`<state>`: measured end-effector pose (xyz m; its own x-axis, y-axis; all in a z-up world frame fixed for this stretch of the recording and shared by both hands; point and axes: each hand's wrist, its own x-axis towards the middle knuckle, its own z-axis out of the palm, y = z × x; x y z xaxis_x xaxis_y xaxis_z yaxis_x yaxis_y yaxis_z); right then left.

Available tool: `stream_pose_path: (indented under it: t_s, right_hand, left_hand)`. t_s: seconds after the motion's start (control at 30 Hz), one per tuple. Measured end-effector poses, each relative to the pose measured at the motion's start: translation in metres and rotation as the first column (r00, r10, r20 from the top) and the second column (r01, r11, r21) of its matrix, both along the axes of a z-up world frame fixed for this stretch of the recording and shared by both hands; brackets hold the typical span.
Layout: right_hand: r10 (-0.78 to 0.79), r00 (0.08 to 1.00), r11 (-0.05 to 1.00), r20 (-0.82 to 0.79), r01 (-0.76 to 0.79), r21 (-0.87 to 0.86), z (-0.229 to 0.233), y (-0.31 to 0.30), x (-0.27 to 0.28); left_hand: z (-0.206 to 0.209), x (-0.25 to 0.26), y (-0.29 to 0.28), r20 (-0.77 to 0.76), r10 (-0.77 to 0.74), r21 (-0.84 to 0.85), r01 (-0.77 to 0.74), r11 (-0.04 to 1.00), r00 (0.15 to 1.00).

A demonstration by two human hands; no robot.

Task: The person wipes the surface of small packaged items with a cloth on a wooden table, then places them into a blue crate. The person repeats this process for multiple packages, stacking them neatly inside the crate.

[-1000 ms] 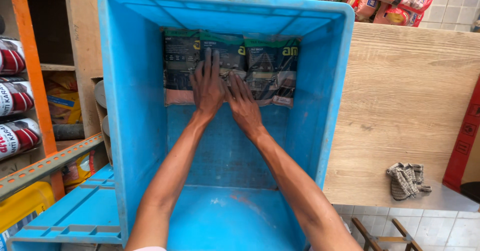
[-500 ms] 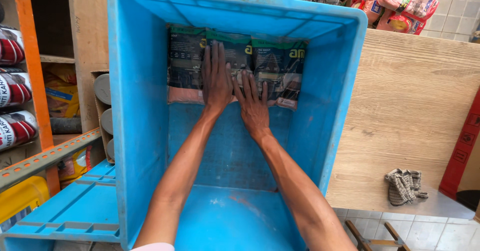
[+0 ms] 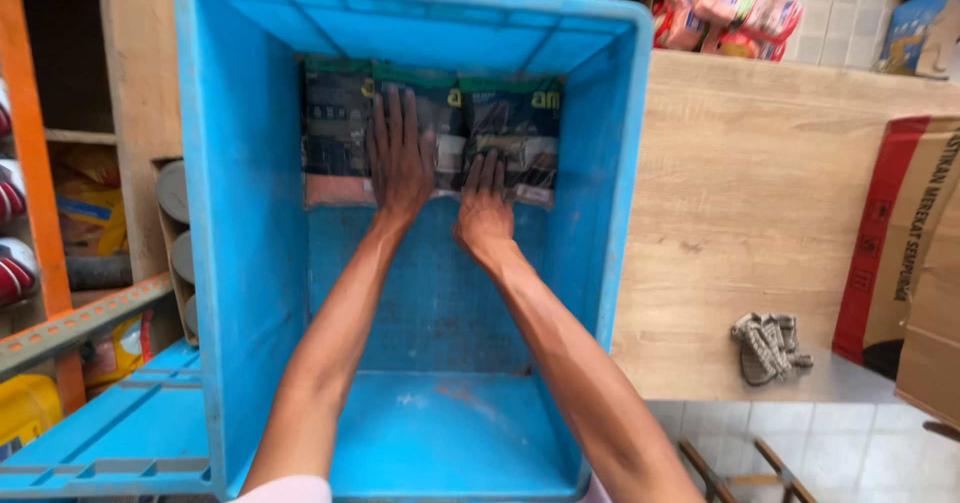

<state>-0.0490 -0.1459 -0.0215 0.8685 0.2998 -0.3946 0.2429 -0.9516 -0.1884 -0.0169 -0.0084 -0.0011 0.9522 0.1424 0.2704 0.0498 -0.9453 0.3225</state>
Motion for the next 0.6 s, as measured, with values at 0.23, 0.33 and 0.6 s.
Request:
stream_pose_path:
  t_s: [0.23, 0.33, 0.6]
  right_hand:
    - [0.295, 0.947, 0.95, 0.127, -0.305, 0.066, 0.148, -0.07, -0.017]
    - [0.31, 0.829, 0.893, 0.465, -0.422, 0.157, 0.205, -0.105, -0.035]
    - [0.042, 0.924, 0.801, 0.381, -0.259, 0.54, 0.216, -0.236, -0.078]
  left_hand:
    - [0.015, -0.058, -0.022, -0.102, -0.142, -0.083, 0.134, 0.987, 0.985]
    - [0.06, -0.079, -0.035, -0.167, -0.108, -0.068, 0.098, 0.993, 0.98]
    - [0.204, -0.129, -0.155, 0.038, -0.295, -0.352, 0.289, 0.89, 0.955]
